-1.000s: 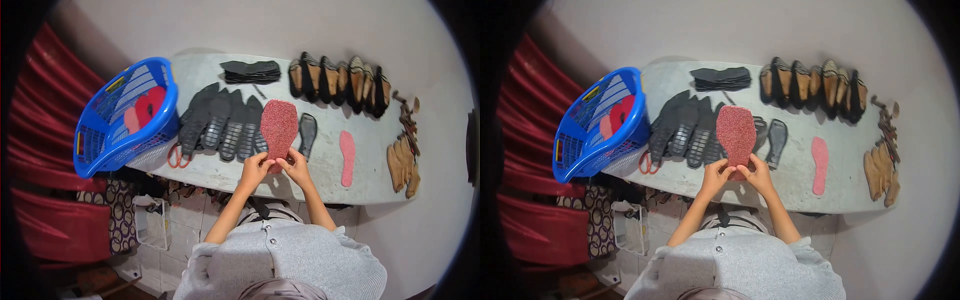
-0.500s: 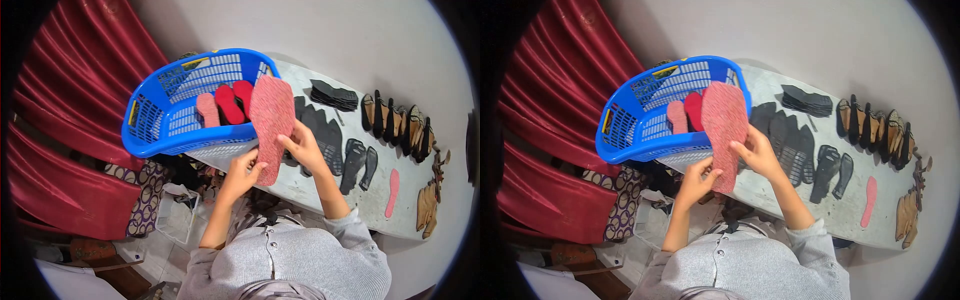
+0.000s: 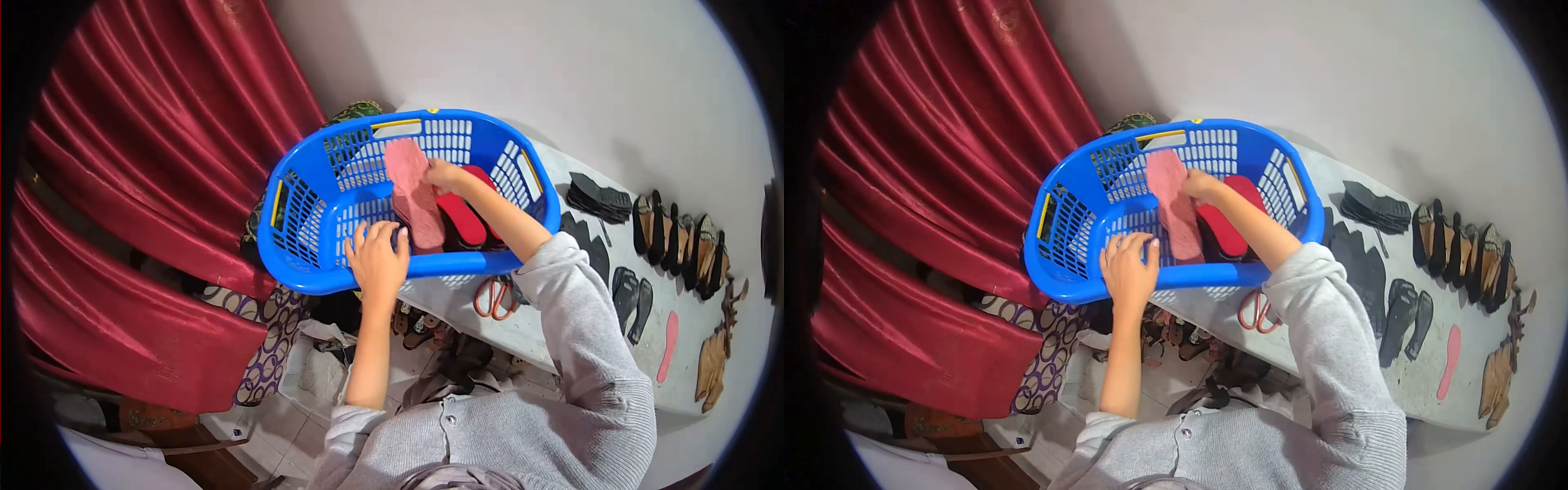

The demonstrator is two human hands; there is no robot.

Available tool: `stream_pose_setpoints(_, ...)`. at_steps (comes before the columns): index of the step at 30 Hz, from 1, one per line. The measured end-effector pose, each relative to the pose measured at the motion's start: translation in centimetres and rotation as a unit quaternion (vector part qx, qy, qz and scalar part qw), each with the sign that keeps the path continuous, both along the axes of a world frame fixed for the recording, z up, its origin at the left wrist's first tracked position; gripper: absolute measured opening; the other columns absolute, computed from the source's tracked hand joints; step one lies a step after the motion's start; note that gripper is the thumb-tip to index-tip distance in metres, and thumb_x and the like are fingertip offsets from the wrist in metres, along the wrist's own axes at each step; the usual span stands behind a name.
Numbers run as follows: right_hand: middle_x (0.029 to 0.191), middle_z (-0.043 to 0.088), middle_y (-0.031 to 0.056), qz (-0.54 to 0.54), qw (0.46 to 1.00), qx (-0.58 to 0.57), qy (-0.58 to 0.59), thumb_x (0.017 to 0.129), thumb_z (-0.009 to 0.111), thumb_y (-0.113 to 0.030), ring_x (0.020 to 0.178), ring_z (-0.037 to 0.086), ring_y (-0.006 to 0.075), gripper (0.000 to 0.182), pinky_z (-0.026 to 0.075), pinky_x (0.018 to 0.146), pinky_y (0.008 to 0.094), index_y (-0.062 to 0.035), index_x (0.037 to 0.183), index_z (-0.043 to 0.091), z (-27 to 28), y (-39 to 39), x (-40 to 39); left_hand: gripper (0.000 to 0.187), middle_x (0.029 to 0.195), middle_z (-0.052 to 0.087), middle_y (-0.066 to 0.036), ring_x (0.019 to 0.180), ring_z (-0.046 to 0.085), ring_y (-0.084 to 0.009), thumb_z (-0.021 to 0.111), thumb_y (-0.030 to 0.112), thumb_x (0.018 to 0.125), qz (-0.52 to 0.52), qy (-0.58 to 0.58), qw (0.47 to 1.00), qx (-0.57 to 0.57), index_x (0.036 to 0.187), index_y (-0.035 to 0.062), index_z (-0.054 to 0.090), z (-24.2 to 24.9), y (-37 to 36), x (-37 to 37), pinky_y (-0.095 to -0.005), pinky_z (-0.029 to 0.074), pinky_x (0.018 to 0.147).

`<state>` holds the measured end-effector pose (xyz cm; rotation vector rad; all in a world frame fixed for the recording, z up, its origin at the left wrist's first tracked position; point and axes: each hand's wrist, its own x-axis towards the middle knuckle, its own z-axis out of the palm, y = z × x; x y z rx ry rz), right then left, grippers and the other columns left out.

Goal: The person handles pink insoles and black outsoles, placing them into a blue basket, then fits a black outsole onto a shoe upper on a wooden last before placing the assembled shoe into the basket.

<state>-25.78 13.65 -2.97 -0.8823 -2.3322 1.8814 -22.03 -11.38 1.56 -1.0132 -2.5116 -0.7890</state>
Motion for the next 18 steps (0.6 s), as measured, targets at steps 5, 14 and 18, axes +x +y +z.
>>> stream_pose_setpoints(5,0.091,0.06,0.0141,0.011,0.985,0.036,-0.166,0.073,0.054,0.002,0.084,0.063,0.0244,0.031,0.054,0.065,0.0403,0.0012,0.104,0.056,-4.8,0.0,-1.4,0.02,0.099,0.063,-0.001,0.11,0.048,-0.025,0.054,0.029,0.082,-0.008,0.021,0.999,0.037,0.09,0.0143,0.066,-0.1,-0.4,0.0,-0.0459,0.026,0.1)
stream_pose_setpoints(14,0.077,0.062,0.0194,0.173,0.923,0.306,-0.155,0.071,0.055,-0.002,0.066,0.065,0.0257,0.015,0.054,0.054,0.0364,0.0064,0.082,0.063,-9.8,1.3,-2.8,0.016,0.091,0.065,-0.001,0.102,0.052,-0.0234,0.056,0.024,0.081,-0.023,0.045,0.996,0.068,0.084,0.0122,0.066,-0.2,-0.1,0.2,-0.0426,0.029,0.097)
stream_pose_setpoints(18,0.075,0.063,0.0245,0.087,0.927,0.297,-0.209,0.069,0.057,-0.008,0.073,0.066,0.0283,0.019,0.052,0.059,0.0366,0.0087,0.076,0.063,-4.7,-2.6,-1.4,0.015,0.089,0.065,-0.001,0.1,0.053,-0.0236,0.056,0.023,0.08,-0.025,0.057,0.995,0.072,0.083,0.0119,0.066,0.0,0.0,0.3,-0.0423,0.031,0.096)
